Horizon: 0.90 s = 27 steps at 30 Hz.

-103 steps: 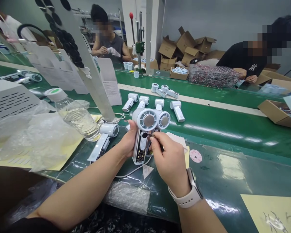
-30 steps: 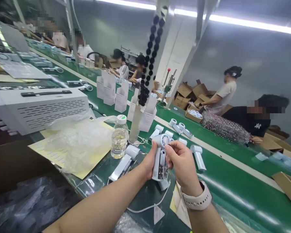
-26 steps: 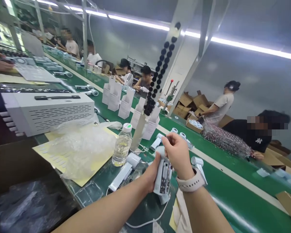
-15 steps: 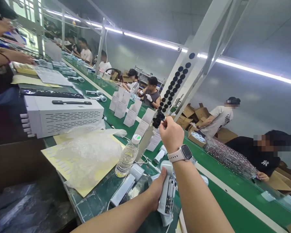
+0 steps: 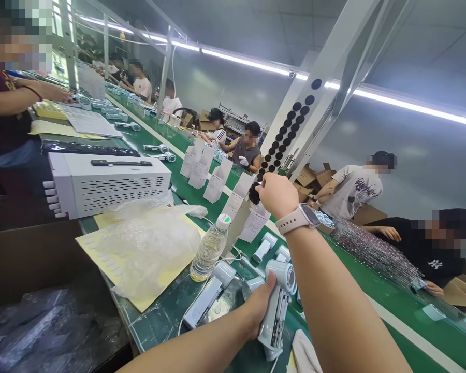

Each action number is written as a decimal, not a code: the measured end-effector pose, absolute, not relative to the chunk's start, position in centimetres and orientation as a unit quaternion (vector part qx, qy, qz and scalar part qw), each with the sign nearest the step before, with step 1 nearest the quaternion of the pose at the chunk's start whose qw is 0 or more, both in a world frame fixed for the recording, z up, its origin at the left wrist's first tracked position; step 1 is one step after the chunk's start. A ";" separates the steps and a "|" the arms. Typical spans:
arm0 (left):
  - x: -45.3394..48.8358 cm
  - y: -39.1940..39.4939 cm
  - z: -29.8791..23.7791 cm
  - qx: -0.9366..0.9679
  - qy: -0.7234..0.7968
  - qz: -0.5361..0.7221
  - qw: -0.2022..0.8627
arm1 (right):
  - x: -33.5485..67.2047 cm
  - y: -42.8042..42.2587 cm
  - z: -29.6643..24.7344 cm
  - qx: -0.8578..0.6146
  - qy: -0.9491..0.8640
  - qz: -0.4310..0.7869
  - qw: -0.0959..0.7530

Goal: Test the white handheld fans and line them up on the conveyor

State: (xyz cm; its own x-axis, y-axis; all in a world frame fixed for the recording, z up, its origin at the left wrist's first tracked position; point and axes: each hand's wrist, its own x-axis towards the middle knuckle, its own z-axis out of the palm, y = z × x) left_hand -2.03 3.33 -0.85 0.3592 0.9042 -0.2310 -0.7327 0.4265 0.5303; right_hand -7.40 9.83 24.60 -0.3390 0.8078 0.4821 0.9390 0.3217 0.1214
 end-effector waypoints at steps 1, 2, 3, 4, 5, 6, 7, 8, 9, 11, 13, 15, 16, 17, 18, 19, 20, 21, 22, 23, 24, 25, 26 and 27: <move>-2.0 3.3 -0.9 0.167 0.255 0.504 0.808 | -7.5 9.8 24.6 -0.551 -0.792 -0.193 0.177; -2.0 3.3 -0.9 0.165 0.259 0.502 0.808 | -7.5 9.8 24.6 -0.552 -0.790 -0.193 0.184; -2.0 3.3 -0.9 0.165 0.262 0.501 0.808 | -7.5 9.7 24.6 -0.554 -0.787 -0.194 0.189; -2.0 3.3 -0.9 0.165 0.263 0.501 0.808 | -7.4 9.5 24.7 -0.558 -0.782 -0.198 0.192; -2.0 3.2 -0.8 0.166 0.263 0.503 0.807 | -7.2 9.3 24.8 -0.564 -0.777 -0.205 0.192; -1.9 3.2 -0.8 0.168 0.262 0.503 0.806 | -7.1 9.2 24.8 -0.571 -0.770 -0.215 0.189; -1.9 3.2 -0.7 0.169 0.262 0.503 0.806 | -6.9 9.0 24.9 -0.577 -0.763 -0.226 0.183; -1.9 3.1 -0.6 0.169 0.266 0.500 0.807 | -6.8 9.0 25.0 -0.581 -0.758 -0.236 0.176; -1.9 3.1 -0.5 0.170 0.272 0.496 0.807 | -6.7 9.0 25.0 -0.583 -0.757 -0.243 0.169; -1.8 3.0 -0.4 0.175 0.283 0.491 0.805 | -6.7 9.3 25.1 -0.572 -0.767 -0.241 0.161; -1.8 3.0 -0.4 0.185 0.279 0.493 0.803 | -6.9 9.8 25.1 -0.557 -0.783 -0.223 0.164; -1.7 3.0 -0.6 0.193 0.266 0.501 0.801 | -7.1 10.3 25.2 -0.552 -0.792 -0.198 0.172; -1.6 3.0 -0.7 0.195 0.258 0.505 0.800 | -7.2 10.5 25.2 -0.554 -0.792 -0.185 0.177; -1.6 3.0 -0.8 0.195 0.253 0.508 0.800 | -7.3 10.6 25.2 -0.559 -0.790 -0.173 0.183; -1.6 3.0 -0.8 0.193 0.252 0.509 0.800 | -7.4 10.6 25.3 -0.563 -0.789 -0.158 0.188; -1.6 2.9 -0.9 0.191 0.254 0.509 0.800 | -7.4 10.6 25.3 -0.566 -0.789 -0.142 0.192; -1.6 2.9 -0.9 0.188 0.258 0.505 0.802 | -7.4 10.5 25.3 -0.568 -0.789 -0.128 0.196; -1.6 2.8 -0.8 0.186 0.262 0.501 0.804 | -7.4 10.4 25.2 -0.570 -0.789 -0.119 0.197; -1.7 2.8 -0.7 0.184 0.266 0.496 0.805 | -7.3 10.2 25.2 -0.570 -0.789 -0.115 0.196; -1.7 2.7 -0.6 0.182 0.270 0.494 0.806 | -7.1 10.0 25.2 -0.569 -0.790 -0.117 0.196; -1.8 2.7 -0.5 0.181 0.271 0.494 0.806 | -7.0 9.8 25.1 -0.563 -0.792 -0.125 0.201; -1.8 2.7 -0.4 0.180 0.272 0.494 0.806 | -6.8 9.6 25.0 -0.553 -0.794 -0.137 0.212; -1.8 2.8 -0.3 0.179 0.272 0.495 0.806 | -6.6 9.4 24.9 -0.539 -0.797 -0.148 0.230; -1.8 2.8 -0.3 0.177 0.272 0.495 0.806 | -6.5 9.2 24.7 -0.525 -0.798 -0.158 0.251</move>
